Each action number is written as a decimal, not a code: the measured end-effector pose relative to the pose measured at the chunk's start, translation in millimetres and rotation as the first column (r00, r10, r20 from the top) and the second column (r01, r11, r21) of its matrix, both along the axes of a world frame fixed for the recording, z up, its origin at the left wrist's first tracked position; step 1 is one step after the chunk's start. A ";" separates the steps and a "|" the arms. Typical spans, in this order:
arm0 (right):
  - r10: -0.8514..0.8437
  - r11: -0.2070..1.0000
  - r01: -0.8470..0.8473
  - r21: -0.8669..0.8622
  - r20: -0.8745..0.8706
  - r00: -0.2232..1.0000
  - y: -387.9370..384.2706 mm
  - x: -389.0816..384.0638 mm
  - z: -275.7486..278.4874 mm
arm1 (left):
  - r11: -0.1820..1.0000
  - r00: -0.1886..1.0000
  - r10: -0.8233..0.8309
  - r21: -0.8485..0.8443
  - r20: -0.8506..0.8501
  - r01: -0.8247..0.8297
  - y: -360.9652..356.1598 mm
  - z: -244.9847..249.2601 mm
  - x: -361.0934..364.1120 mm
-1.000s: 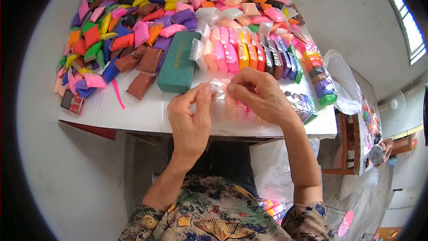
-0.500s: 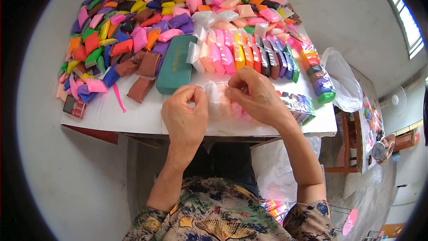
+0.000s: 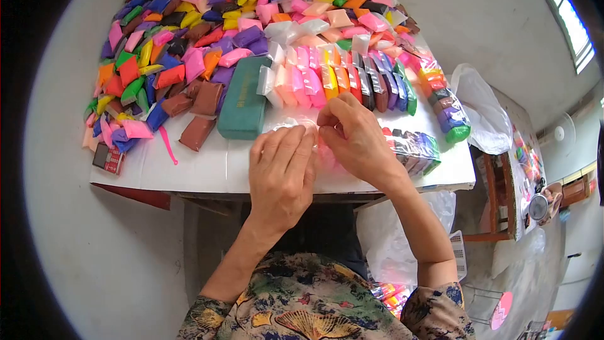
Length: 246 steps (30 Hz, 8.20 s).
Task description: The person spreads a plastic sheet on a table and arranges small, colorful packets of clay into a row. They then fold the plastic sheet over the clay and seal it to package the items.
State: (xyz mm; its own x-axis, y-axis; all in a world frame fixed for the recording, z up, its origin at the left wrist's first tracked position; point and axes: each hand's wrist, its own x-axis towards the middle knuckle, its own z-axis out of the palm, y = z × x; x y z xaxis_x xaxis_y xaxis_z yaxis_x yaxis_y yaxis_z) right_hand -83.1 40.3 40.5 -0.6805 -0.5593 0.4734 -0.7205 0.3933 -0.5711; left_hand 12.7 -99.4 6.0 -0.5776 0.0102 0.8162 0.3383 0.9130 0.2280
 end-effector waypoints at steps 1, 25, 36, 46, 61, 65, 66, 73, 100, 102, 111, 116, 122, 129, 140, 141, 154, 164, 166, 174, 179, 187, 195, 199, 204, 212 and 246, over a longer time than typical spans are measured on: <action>-0.016 1.000 0.015 -0.008 -0.140 0.990 0.1 0.8 -2.6 | 0.999 0.999 -0.021 -0.040 0.044 0.023 2.1 -3.1 -1.3; -0.329 0.911 0.413 -0.013 -0.628 0.706 90.4 53.0 -2.8 | 0.968 0.992 -0.112 -0.218 0.057 0.122 19.4 22.1 -2.3; -0.283 0.862 0.460 0.215 -0.548 0.787 132.3 42.6 -9.6 | 0.985 0.981 -0.091 -0.127 0.169 0.113 -15.2 7.6 1.7; -0.240 0.971 0.235 0.047 0.200 0.950 153.3 4.9 22.7 | 0.878 0.765 -0.386 0.459 0.516 0.134 -34.3 47.7 -9.3; -0.163 0.987 0.155 0.049 0.285 0.945 191.3 15.3 26.1 | 0.751 0.743 -0.528 0.634 0.412 0.182 -37.5 31.1 9.1; -0.236 0.963 0.268 -0.034 0.376 0.896 181.8 18.2 7.1 | 0.755 0.805 -0.459 0.642 0.376 0.131 -28.1 10.6 3.8; -0.222 0.954 0.282 -0.103 0.390 0.894 176.1 16.6 1.6 | 0.758 0.812 -0.448 0.640 0.374 0.124 -26.3 8.8 2.7; -0.209 0.949 0.285 -0.132 0.412 0.887 178.2 9.6 -3.0 | 0.711 0.763 -0.496 0.698 0.414 0.084 -31.2 10.4 2.3; -0.166 0.922 0.315 -0.224 0.506 0.847 183.7 11.7 -18.5 | 0.786 0.912 -0.242 0.617 0.330 -0.015 -2.0 -6.5 12.4; -0.161 0.920 0.318 -0.229 0.517 0.840 182.8 12.2 -18.7 | 0.823 0.918 -0.182 0.565 0.353 -0.054 1.5 -5.5 10.6; -0.188 0.931 0.305 -0.201 0.452 0.872 188.4 6.7 -25.5 | 0.889 0.924 -0.079 0.445 0.375 -0.104 -0.6 -7.3 -1.9; -0.193 0.935 0.298 -0.192 0.431 0.882 193.9 5.0 -27.3 | 0.894 0.894 -0.185 0.448 0.407 -0.019 -21.5 -4.8 0.8; -0.309 0.941 0.334 -0.060 0.255 0.916 202.8 18.6 -5.4 | 0.932 0.941 0.037 0.329 0.337 -0.154 -12.5 32.8 35.0; -0.233 0.967 0.244 0.068 -0.146 0.962 166.6 26.5 29.2 | 0.940 0.927 -0.306 -0.086 0.218 0.331 16.6 71.3 -11.0; -0.215 0.896 0.184 0.403 0.033 0.976 140.2 20.6 40.8 | 0.901 0.708 -0.313 -0.039 0.633 0.433 16.9 62.9 -48.7; -0.247 0.872 0.223 0.436 -0.002 0.969 145.6 21.5 39.6 | 0.910 0.713 -0.277 -0.061 0.644 0.409 12.4 64.7 -45.4; -0.081 0.840 0.111 0.531 -0.079 0.994 85.1 19.5 29.3 | 0.836 0.559 -0.441 0.096 0.702 0.540 11.3 61.0 -53.4; -0.283 0.847 0.396 0.354 -0.331 0.900 153.7 89.6 8.3 | 0.920 0.548 -0.271 0.047 0.792 0.388 -37.8 58.2 -38.9; -0.379 0.904 0.426 0.030 -0.404 0.832 205.8 123.2 -9.4 | 0.921 0.527 -0.276 0.065 0.804 0.383 -30.0 59.2 -31.7; -0.830 0.451 0.888 -0.086 0.327 0.453 390.9 305.6 -54.6 | 0.786 0.378 -0.460 0.171 0.803 0.594 54.1 40.6 -3.3; -0.526 -0.029 0.961 -0.275 0.821 0.219 403.2 402.7 -199.4 | 0.848 0.387 -0.391 0.164 0.835 0.504 74.6 32.4 -1.9; -0.494 -0.409 0.912 0.037 0.831 -0.255 372.5 457.1 -406.9 | 0.822 0.359 -0.378 0.131 0.853 0.555 79.4 29.4 0.8; -0.623 -0.335 0.727 0.599 0.438 -0.648 334.6 434.5 -505.9 | 0.819 0.210 -0.378 0.220 0.902 0.530 93.2 26.0 12.4; -0.657 -0.312 0.468 0.827 0.167 -0.735 321.5 413.6 -479.0 | 0.836 0.142 -0.335 0.224 0.932 0.501 96.5 19.8 16.2; -0.743 -0.350 0.485 0.801 0.078 -0.665 318.4 408.5 -485.9 | 0.848 0.128 -0.325 0.229 0.937 0.478 96.4 15.4 16.7; -0.686 -0.356 0.470 0.808 0.115 -0.719 322.7 396.6 -452.3 | 0.818 0.072 -0.397 0.318 0.915 0.479 90.6 8.3 22.7; -0.572 0.820 0.448 -0.357 -0.470 0.672 155.3 37.9 19.8 | 0.676 0.566 -0.709 0.637 0.421 0.372 -50.2 29.1 42.0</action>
State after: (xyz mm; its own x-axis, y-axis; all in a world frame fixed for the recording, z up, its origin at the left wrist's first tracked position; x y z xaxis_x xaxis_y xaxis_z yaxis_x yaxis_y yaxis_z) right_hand -45.3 195.6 60.2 -0.4294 -0.0551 0.9014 -0.6444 0.7180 -0.2631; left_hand 54.7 -149.6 35.1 -0.9237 0.2499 0.2904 0.3633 0.3307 0.8710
